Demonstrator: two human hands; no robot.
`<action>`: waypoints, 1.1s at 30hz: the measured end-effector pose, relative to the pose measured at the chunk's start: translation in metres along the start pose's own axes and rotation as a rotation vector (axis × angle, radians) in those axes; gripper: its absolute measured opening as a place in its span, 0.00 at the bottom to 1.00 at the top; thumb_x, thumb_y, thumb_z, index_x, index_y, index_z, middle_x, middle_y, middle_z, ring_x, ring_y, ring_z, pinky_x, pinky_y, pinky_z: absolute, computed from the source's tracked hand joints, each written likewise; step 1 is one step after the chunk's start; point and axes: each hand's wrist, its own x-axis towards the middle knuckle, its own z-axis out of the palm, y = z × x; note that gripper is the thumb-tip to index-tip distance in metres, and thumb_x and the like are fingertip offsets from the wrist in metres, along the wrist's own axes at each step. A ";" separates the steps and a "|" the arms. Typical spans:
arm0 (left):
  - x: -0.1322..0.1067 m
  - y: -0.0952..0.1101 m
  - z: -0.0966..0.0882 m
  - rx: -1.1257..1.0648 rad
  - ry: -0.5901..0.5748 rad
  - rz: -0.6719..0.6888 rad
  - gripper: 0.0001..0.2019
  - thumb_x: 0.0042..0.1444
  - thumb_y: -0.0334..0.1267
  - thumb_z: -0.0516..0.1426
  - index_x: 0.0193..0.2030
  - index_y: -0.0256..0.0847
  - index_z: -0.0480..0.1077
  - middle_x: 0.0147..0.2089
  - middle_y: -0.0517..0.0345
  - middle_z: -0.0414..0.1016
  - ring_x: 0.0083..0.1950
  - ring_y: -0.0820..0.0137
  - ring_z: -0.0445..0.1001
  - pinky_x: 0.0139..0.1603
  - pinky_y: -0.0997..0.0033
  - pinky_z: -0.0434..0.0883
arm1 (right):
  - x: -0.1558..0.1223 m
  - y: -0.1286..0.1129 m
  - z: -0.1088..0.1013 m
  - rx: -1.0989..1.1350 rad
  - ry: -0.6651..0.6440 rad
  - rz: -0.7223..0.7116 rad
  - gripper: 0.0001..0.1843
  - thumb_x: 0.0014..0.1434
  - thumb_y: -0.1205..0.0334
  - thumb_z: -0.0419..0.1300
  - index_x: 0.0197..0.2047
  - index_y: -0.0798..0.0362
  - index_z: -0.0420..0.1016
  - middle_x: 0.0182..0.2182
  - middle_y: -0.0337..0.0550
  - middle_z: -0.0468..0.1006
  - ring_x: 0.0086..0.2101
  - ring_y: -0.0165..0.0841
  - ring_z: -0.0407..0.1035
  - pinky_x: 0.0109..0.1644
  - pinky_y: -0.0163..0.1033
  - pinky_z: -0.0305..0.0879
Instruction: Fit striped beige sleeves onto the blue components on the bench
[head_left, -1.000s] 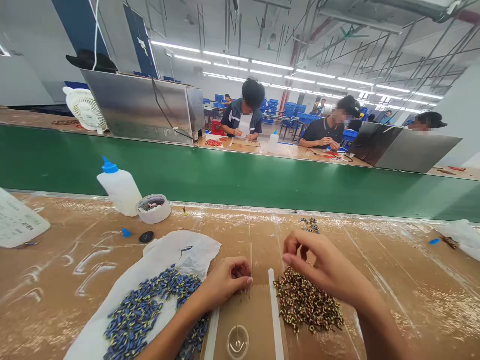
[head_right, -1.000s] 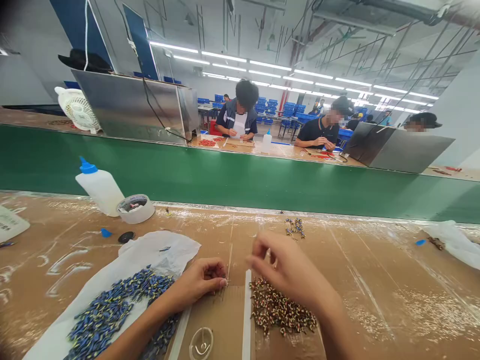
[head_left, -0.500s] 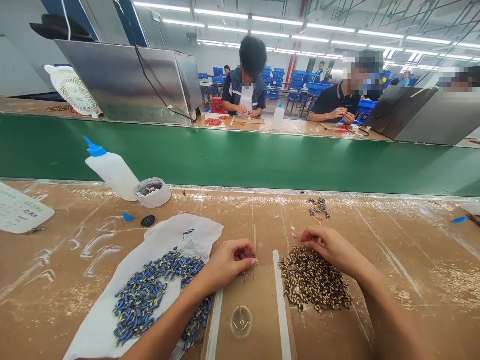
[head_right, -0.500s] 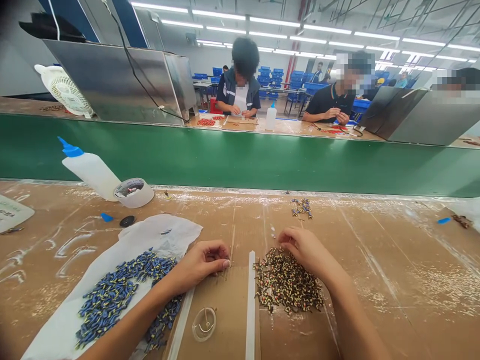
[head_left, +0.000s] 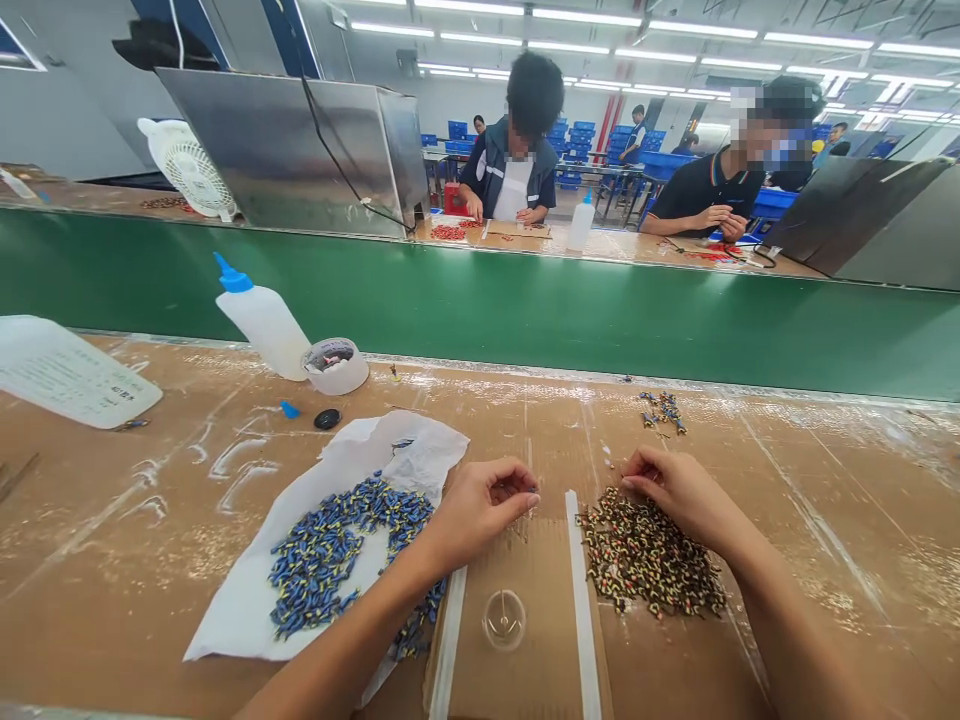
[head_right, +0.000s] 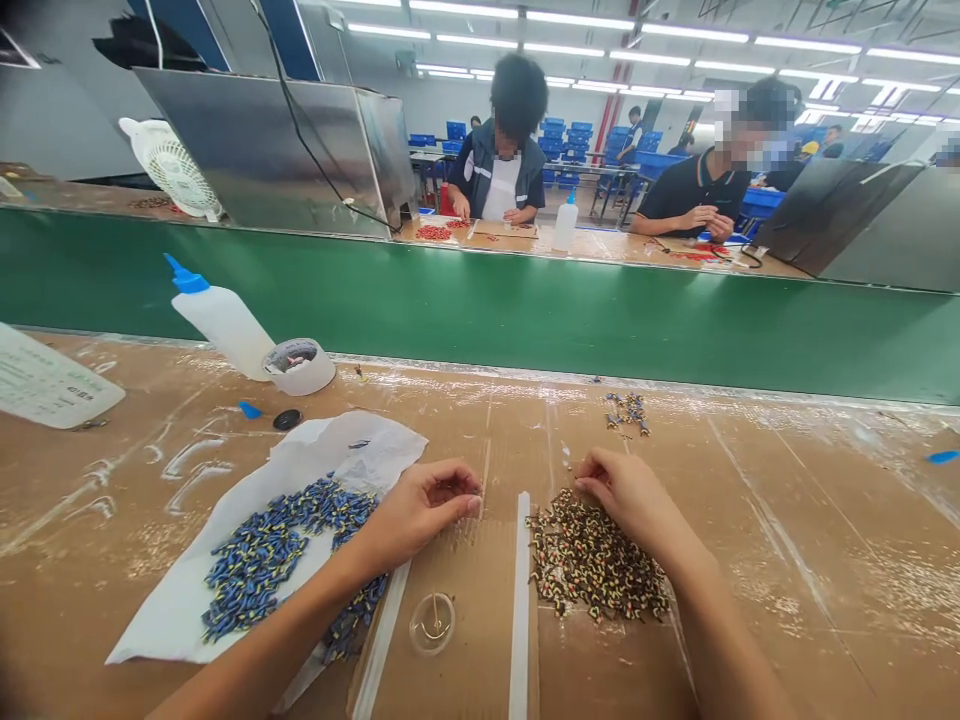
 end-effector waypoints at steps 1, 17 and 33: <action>-0.001 0.001 0.001 0.021 0.016 0.010 0.06 0.56 0.37 0.58 0.37 0.36 0.72 0.34 0.57 0.74 0.36 0.71 0.71 0.38 0.72 0.67 | -0.001 -0.005 0.001 0.079 0.038 -0.013 0.08 0.58 0.58 0.58 0.30 0.51 0.72 0.26 0.41 0.77 0.29 0.35 0.70 0.33 0.38 0.62; -0.005 0.000 0.013 0.428 0.192 0.279 0.04 0.57 0.33 0.59 0.32 0.36 0.74 0.28 0.61 0.74 0.27 0.75 0.67 0.28 0.76 0.61 | -0.018 -0.077 0.064 0.723 0.149 -0.077 0.09 0.57 0.55 0.65 0.36 0.52 0.75 0.33 0.41 0.78 0.35 0.33 0.72 0.41 0.37 0.68; -0.003 -0.005 0.011 0.587 0.108 0.399 0.06 0.61 0.30 0.53 0.38 0.35 0.72 0.33 0.56 0.74 0.34 0.70 0.71 0.35 0.72 0.65 | -0.022 -0.075 0.070 0.578 0.133 -0.188 0.03 0.61 0.62 0.61 0.37 0.51 0.74 0.34 0.41 0.75 0.35 0.31 0.69 0.39 0.36 0.65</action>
